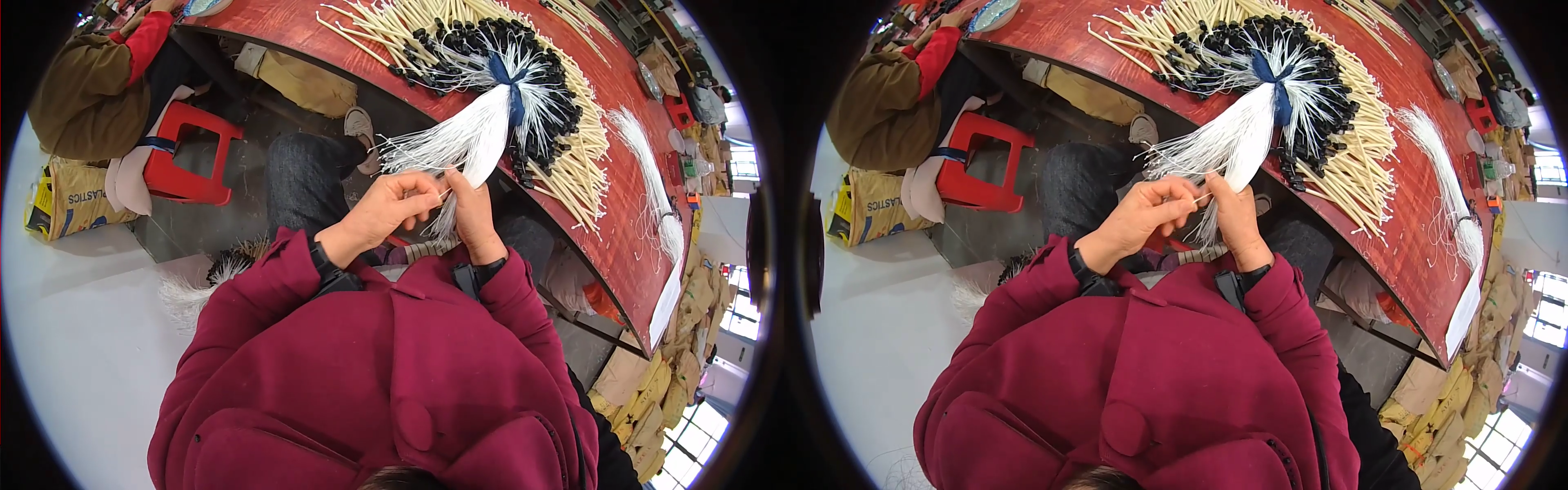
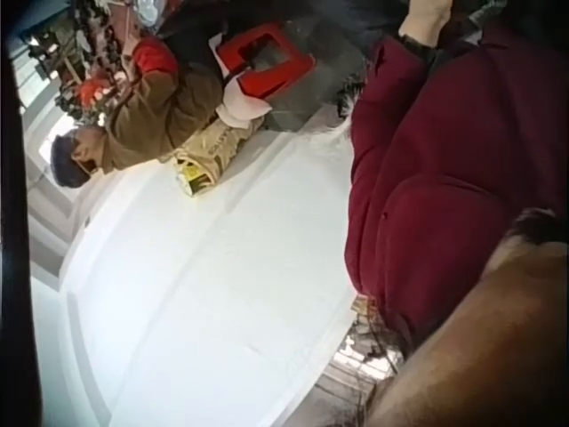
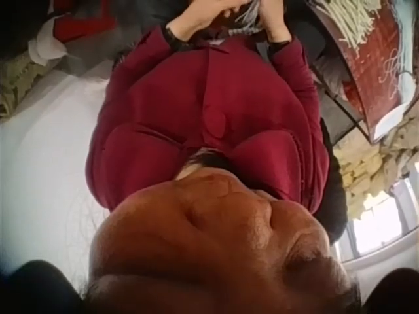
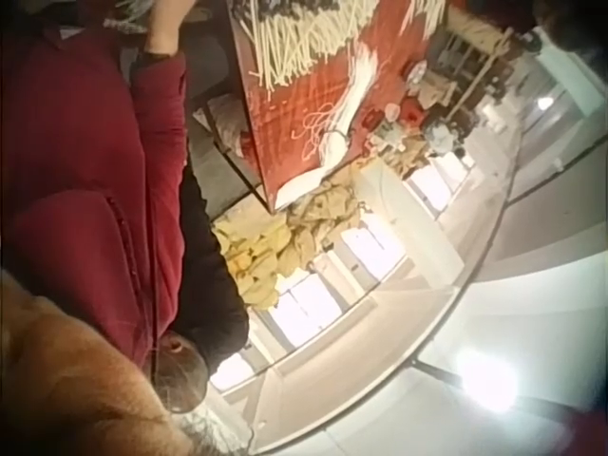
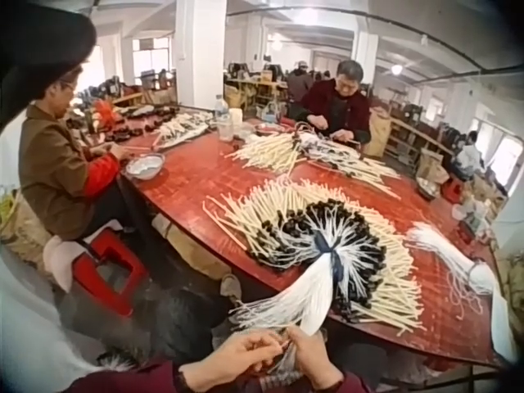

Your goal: The person assembles a decorative object by hand, repeatedly threading a thin string through the ends of white plastic strands and tying knots to secure them. They pull the string tight after each addition, occasionally using their fingers to separate the strands.

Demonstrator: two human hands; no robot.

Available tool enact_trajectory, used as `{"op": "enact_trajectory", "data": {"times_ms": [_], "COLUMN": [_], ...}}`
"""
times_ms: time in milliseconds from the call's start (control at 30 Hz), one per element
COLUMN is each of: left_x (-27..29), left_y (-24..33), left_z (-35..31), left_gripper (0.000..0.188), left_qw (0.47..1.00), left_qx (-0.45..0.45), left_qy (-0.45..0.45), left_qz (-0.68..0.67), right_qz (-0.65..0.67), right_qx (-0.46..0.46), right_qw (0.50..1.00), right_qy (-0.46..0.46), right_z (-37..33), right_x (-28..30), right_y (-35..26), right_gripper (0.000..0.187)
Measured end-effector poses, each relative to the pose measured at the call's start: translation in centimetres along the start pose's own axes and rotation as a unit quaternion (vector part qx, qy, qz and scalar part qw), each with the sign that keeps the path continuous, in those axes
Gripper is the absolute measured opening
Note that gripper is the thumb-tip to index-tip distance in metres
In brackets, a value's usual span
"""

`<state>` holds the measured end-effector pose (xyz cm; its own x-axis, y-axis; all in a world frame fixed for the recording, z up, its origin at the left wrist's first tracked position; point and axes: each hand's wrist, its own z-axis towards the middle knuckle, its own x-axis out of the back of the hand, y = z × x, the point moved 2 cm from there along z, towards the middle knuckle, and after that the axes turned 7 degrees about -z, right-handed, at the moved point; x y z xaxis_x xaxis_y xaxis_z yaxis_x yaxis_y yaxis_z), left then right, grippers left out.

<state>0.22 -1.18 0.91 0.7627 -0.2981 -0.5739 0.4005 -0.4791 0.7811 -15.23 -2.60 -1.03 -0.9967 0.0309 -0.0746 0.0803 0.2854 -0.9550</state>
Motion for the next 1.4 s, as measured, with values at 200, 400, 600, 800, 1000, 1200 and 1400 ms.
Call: {"op": "enact_trajectory", "data": {"times_ms": [200, 400, 600, 800, 1000, 1200, 1400], "left_x": [-0.7, 0.2, -0.4, 0.5, 0.8, 0.7, 0.5], "left_y": [-0.3, 0.3, 0.9, 0.0, -0.6, -0.5, -0.6], "left_z": [2.5, 2.3, 2.6, 3.1, 3.2, 2.6, 2.3], "left_gripper": [0.011, 0.005, 0.01, 0.005, 0.01, 0.008, 0.01], "left_qw": [0.987, 0.798, 0.735, 0.855, 0.971, 0.976, 0.998], "left_qx": [-0.129, -0.362, -0.307, -0.269, -0.067, -0.022, -0.007], "left_qy": [0.057, 0.101, 0.046, 0.051, 0.07, 0.078, 0.07], "left_qz": [0.073, 0.471, 0.603, 0.441, 0.218, 0.204, -0.006], "right_qz": [-0.022, -0.047, -0.046, -0.058, -0.077, -0.081, -0.082], "right_qx": [0.008, 0.032, 0.02, 0.019, 0.029, 0.021, 0.028], "right_qw": [1.0, 0.998, 0.998, 0.998, 0.996, 0.996, 0.996], "right_qy": [0.013, -0.015, -0.022, -0.032, -0.025, -0.001, 0.005], "right_z": [0.5, 0.8, 0.9, 0.6, 0.7, 0.4, 0.5], "right_x": [0.6, 0.7, 0.7, 0.6, 0.5, 0.5, 0.7], "right_y": [0.8, 1.0, 1.0, 0.6, 0.8, 0.3, 0.6], "right_gripper": [0.031, 0.038, 0.038, 0.035, 0.035, 0.035, 0.036]}}
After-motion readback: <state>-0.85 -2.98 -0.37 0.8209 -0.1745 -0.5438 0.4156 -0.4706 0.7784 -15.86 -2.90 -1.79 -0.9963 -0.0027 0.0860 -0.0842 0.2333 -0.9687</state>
